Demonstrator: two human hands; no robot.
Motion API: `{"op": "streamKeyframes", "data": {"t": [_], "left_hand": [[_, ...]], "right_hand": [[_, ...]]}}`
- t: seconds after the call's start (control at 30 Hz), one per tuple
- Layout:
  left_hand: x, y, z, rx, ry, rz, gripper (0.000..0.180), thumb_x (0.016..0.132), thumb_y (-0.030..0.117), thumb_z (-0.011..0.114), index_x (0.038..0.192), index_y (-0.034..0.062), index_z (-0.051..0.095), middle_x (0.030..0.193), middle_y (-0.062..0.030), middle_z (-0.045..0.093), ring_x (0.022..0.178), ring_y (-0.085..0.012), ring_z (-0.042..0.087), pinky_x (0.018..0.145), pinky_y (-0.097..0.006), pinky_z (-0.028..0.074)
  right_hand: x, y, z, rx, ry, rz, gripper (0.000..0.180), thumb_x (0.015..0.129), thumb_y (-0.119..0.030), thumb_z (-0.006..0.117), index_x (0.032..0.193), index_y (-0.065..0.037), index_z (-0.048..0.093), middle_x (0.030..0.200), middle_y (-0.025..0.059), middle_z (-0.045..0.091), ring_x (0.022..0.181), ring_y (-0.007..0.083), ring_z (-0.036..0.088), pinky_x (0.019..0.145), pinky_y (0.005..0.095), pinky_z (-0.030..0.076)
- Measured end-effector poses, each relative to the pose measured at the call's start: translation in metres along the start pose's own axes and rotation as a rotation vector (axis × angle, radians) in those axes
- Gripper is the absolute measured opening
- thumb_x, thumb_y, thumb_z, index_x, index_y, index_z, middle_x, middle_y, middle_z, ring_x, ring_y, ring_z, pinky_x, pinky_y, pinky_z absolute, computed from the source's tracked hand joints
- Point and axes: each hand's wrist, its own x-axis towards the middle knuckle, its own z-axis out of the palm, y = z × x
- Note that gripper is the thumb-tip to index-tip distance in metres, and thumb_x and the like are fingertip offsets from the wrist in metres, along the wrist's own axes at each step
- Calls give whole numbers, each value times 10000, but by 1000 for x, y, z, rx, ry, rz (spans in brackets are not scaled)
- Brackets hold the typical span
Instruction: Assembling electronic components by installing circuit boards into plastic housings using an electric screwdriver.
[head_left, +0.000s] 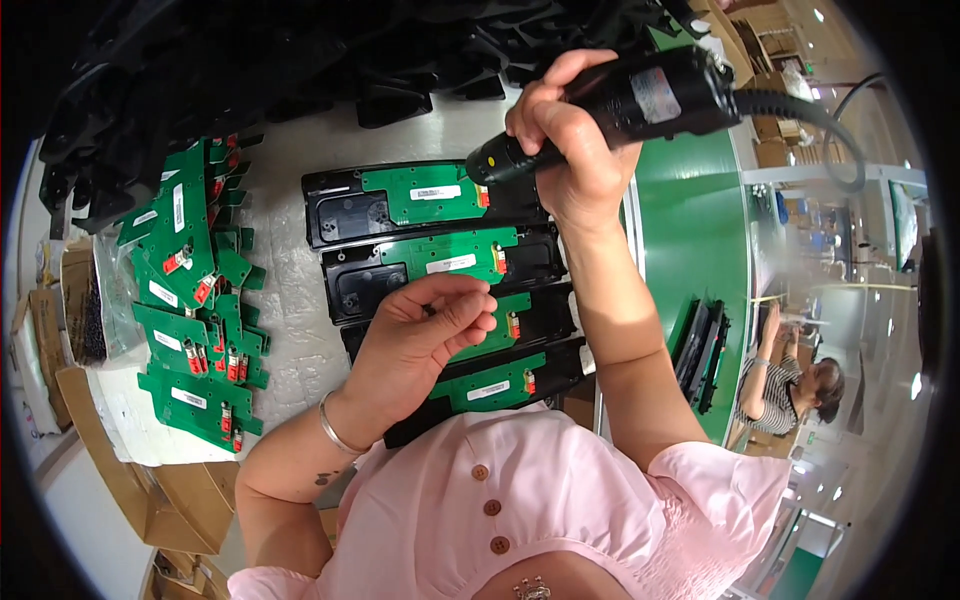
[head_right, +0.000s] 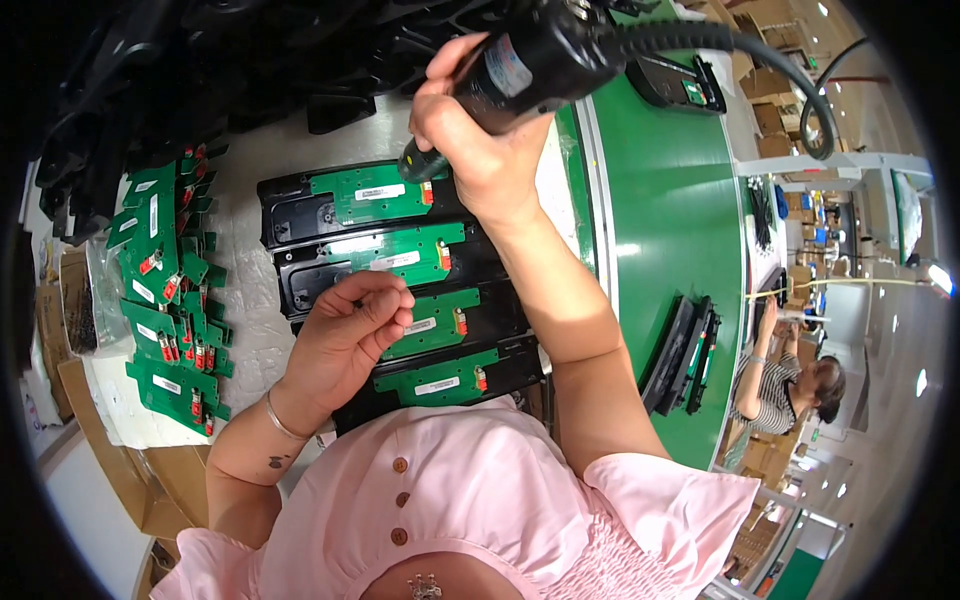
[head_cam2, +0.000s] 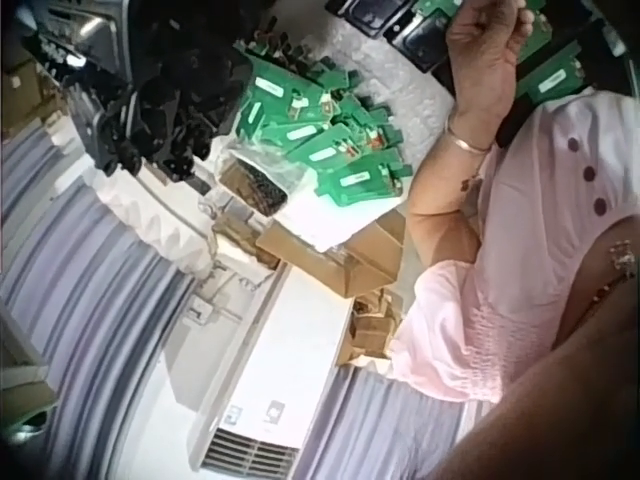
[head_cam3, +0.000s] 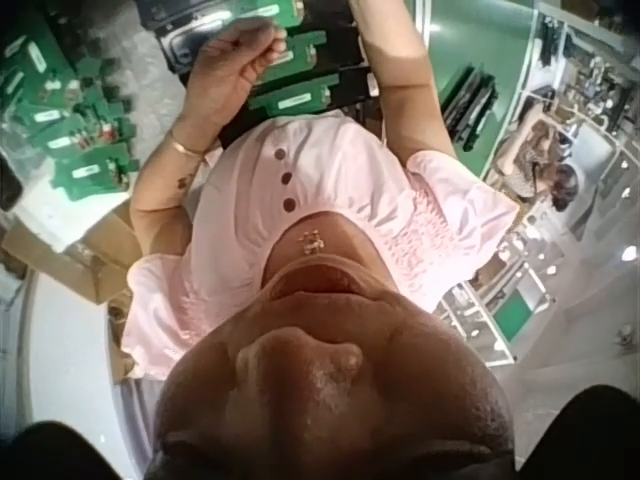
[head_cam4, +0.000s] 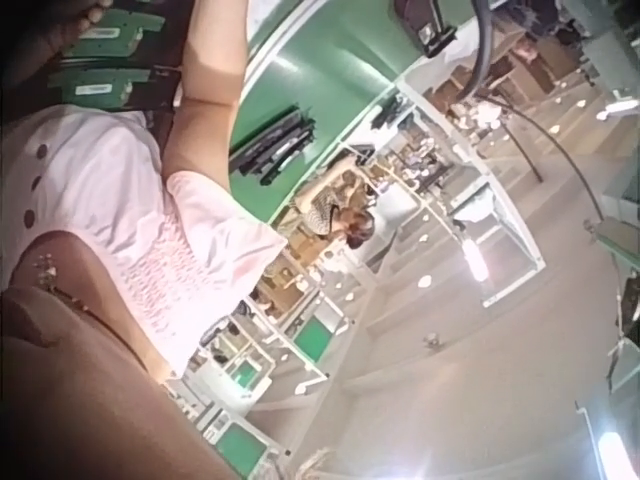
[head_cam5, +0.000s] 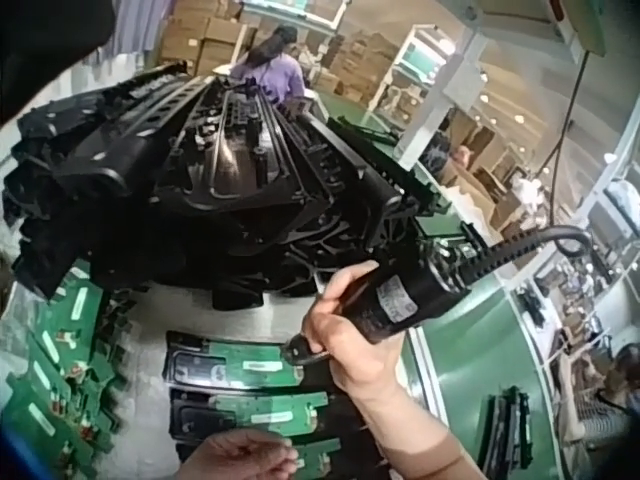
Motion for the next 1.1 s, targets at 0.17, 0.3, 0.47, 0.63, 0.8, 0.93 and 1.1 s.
{"op": "streamKeyframes", "data": {"t": [0.17,0.3,0.47,0.63,0.8,0.93,1.1], "left_hand": [[0,-1,-9,-41,-31,-22,136,812,89,565,936,34,573,847,-45,596,736,-101,574,667,-196,479],[0,-1,-13,-111,-65,9,134,808,95,574,932,43,578,856,-48,605,745,-106,583,673,-214,483],[7,6,-9,-87,4,-19,153,816,106,563,955,41,565,870,-46,601,749,-95,582,672,-193,497],[14,11,-3,-187,56,-29,142,830,135,547,931,35,560,855,-33,595,754,-79,578,657,-163,503],[27,9,8,-172,-9,-8,138,831,161,548,903,44,561,832,-27,596,745,-72,579,651,-161,505],[30,1,13,-174,-34,-29,140,828,167,551,901,49,566,823,-30,602,745,-75,585,658,-161,506],[38,-2,15,-177,2,-35,143,828,165,551,904,46,568,823,-37,605,732,-84,589,645,-163,506]], "right_hand": [[0,7,0,167,32,10,161,628,54,478,784,32,442,558,62,496,461,110,472,468,227,409],[2,5,4,41,-26,43,168,641,16,461,803,-9,424,553,66,446,437,135,402,491,298,401],[4,2,1,-31,-55,40,153,647,30,462,792,-1,424,552,64,447,444,131,410,474,275,390],[-8,-24,-9,314,-14,-60,232,684,43,517,902,9,444,583,33,494,459,105,461,453,223,403],[-35,-92,-20,434,-194,-252,266,686,-92,508,943,-88,438,498,-80,426,428,34,401,466,179,344],[-49,-94,-22,369,-115,-255,288,670,-84,539,940,-104,441,498,-80,452,422,33,423,457,164,350],[-53,-95,-31,333,-76,-239,278,660,-84,539,918,-101,436,516,-66,463,433,36,431,467,163,354]]}}
